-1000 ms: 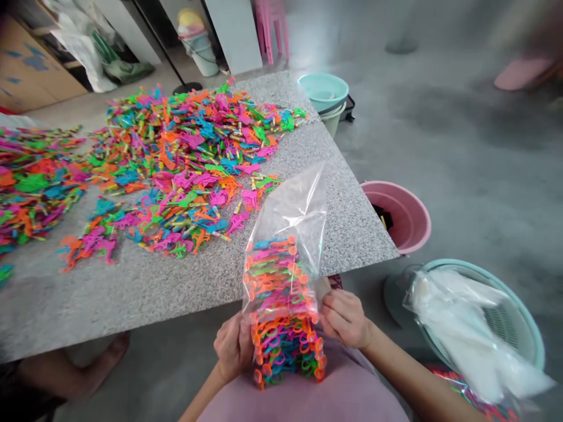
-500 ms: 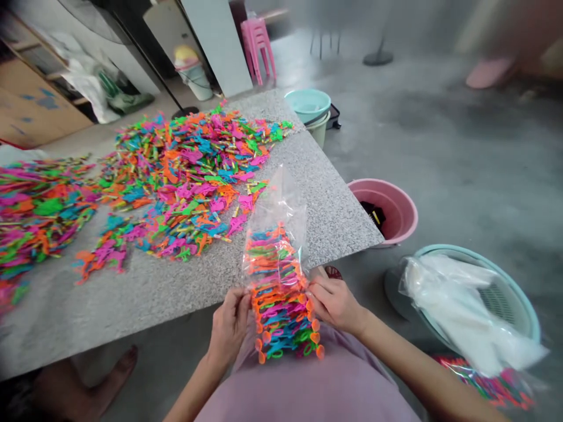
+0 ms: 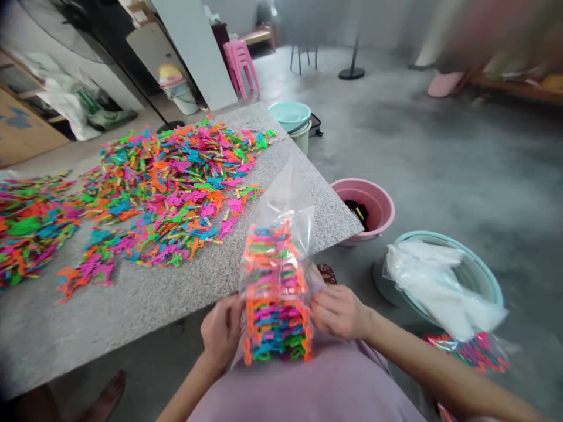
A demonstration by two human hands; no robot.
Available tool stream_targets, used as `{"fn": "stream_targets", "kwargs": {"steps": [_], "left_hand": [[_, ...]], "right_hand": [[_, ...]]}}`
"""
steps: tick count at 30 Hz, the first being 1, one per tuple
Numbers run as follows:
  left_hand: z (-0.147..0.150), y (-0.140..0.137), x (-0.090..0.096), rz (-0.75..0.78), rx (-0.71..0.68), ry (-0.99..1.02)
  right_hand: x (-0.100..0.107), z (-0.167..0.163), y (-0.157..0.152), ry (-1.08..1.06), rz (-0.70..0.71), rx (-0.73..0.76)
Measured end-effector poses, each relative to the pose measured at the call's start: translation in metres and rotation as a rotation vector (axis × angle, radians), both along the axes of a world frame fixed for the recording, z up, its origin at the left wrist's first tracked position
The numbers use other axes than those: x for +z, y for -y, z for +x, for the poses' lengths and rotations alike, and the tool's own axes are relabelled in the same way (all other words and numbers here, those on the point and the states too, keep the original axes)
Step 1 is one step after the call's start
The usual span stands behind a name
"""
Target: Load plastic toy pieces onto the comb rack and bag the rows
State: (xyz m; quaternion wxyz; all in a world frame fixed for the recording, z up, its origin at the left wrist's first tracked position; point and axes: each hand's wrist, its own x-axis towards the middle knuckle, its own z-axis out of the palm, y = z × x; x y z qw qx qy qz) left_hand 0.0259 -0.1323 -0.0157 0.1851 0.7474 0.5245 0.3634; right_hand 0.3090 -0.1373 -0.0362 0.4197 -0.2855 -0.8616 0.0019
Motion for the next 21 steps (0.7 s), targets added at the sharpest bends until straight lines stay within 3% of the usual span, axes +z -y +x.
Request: {"fn": "stream_targets", "kwargs": {"steps": [3, 6, 9, 12, 16, 21], "left_hand": [[0.009, -0.027, 0.012, -0.158, -0.064, -0.006], [0.012, -0.052, 0.026, -0.283, -0.263, -0.043], [0.01, -0.062, 0.033, -0.318, -0.359, -0.091], [0.013, -0.055, 0.03, -0.226, -0.221, -0.121], [0.019, -0.034, 0.021, -0.01, -0.037, -0.106], [0.007, -0.013, 0.027, 0.081, -0.24, -0.093]], "right_hand": [[0.011, -0.004, -0.007, -0.094, -0.184, -0.065], [0.02, -0.004, -0.014, -0.2, -0.419, -0.037], [0.02, -0.003, -0.015, -0.202, -0.511, -0.014], [0.013, -0.006, -0.01, -0.126, -0.402, -0.111], [0.005, -0.011, -0.003, -0.127, -0.087, -0.204], [0.008, 0.0, 0.009, -0.09, 0.0, -0.15]]}}
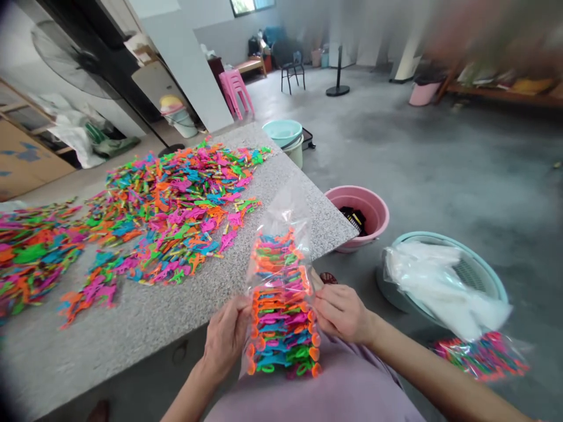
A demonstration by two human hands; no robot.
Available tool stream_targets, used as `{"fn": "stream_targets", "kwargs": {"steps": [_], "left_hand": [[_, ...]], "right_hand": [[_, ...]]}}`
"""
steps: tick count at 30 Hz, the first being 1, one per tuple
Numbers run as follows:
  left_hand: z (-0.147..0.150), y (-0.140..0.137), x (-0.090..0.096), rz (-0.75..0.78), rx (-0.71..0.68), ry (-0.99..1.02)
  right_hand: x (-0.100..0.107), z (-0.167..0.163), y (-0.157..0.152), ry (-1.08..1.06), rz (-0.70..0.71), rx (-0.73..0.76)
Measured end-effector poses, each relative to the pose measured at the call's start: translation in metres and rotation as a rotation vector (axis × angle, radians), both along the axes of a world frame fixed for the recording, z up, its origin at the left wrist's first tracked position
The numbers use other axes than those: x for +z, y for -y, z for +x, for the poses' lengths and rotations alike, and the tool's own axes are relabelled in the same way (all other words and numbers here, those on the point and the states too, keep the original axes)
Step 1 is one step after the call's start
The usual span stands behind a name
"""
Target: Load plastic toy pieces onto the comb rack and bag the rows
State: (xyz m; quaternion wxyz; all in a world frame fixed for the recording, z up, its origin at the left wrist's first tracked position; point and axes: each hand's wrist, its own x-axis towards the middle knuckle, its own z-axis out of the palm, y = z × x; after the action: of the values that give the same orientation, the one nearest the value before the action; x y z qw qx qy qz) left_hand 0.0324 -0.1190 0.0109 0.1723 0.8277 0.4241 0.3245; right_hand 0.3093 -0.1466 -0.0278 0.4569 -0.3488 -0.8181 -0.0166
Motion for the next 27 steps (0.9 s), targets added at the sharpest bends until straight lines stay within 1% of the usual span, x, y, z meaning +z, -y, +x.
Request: {"fn": "stream_targets", "kwargs": {"steps": [2, 3, 5, 7, 8, 9, 11, 13, 15, 17, 19, 21, 22, 24, 25, 27], "left_hand": [[-0.006, 0.002, 0.005, -0.014, -0.09, -0.008], [-0.008, 0.002, 0.006, -0.05, -0.097, -0.014], [-0.008, -0.004, 0.009, -0.2, -0.025, -0.013], [-0.006, -0.016, 0.01, -0.367, 0.054, 0.003], [-0.004, -0.023, 0.011, -0.425, 0.06, 0.009], [-0.002, -0.031, 0.011, -0.461, 0.041, 0.011], [0.001, -0.044, 0.013, -0.482, -0.047, -0.009], [0.004, -0.054, 0.014, -0.485, -0.129, -0.042], [0.006, -0.059, 0.013, -0.449, -0.166, -0.077], [0.007, -0.059, 0.007, -0.358, -0.133, -0.103], [0.005, -0.055, -0.003, -0.219, -0.056, -0.115], [0.001, -0.046, -0.014, -0.067, 0.002, -0.111], [-0.002, -0.041, -0.02, -0.002, 0.008, -0.106], [-0.01, -0.028, -0.031, 0.106, -0.033, -0.089], [-0.013, -0.021, -0.035, 0.17, -0.066, -0.084], [-0.018, -0.009, -0.04, 0.302, -0.121, -0.067]], "right_hand": [[0.002, 0.004, 0.006, 0.047, 0.062, 0.023], [0.003, 0.005, 0.007, 0.058, 0.09, 0.026], [0.006, 0.002, 0.007, 0.048, 0.084, 0.018], [0.009, -0.003, 0.002, 0.012, -0.018, 0.032], [0.01, -0.005, -0.002, -0.004, -0.09, 0.054], [0.012, -0.007, -0.006, -0.013, -0.166, 0.082], [0.014, -0.009, -0.014, -0.028, -0.293, 0.137], [0.014, -0.009, -0.019, -0.04, -0.362, 0.161], [0.014, -0.01, -0.02, -0.029, -0.37, 0.159], [0.011, -0.011, -0.018, 0.018, -0.332, 0.142], [0.005, -0.013, -0.016, 0.06, -0.239, 0.109], [-0.003, -0.012, -0.012, 0.084, -0.087, 0.072], [-0.007, -0.01, -0.009, 0.09, -0.007, 0.054], [-0.016, -0.004, -0.002, 0.112, 0.095, 0.038], [-0.02, -0.002, 0.003, 0.129, 0.11, 0.043], [-0.023, -0.001, 0.011, 0.176, 0.081, 0.079]]}}
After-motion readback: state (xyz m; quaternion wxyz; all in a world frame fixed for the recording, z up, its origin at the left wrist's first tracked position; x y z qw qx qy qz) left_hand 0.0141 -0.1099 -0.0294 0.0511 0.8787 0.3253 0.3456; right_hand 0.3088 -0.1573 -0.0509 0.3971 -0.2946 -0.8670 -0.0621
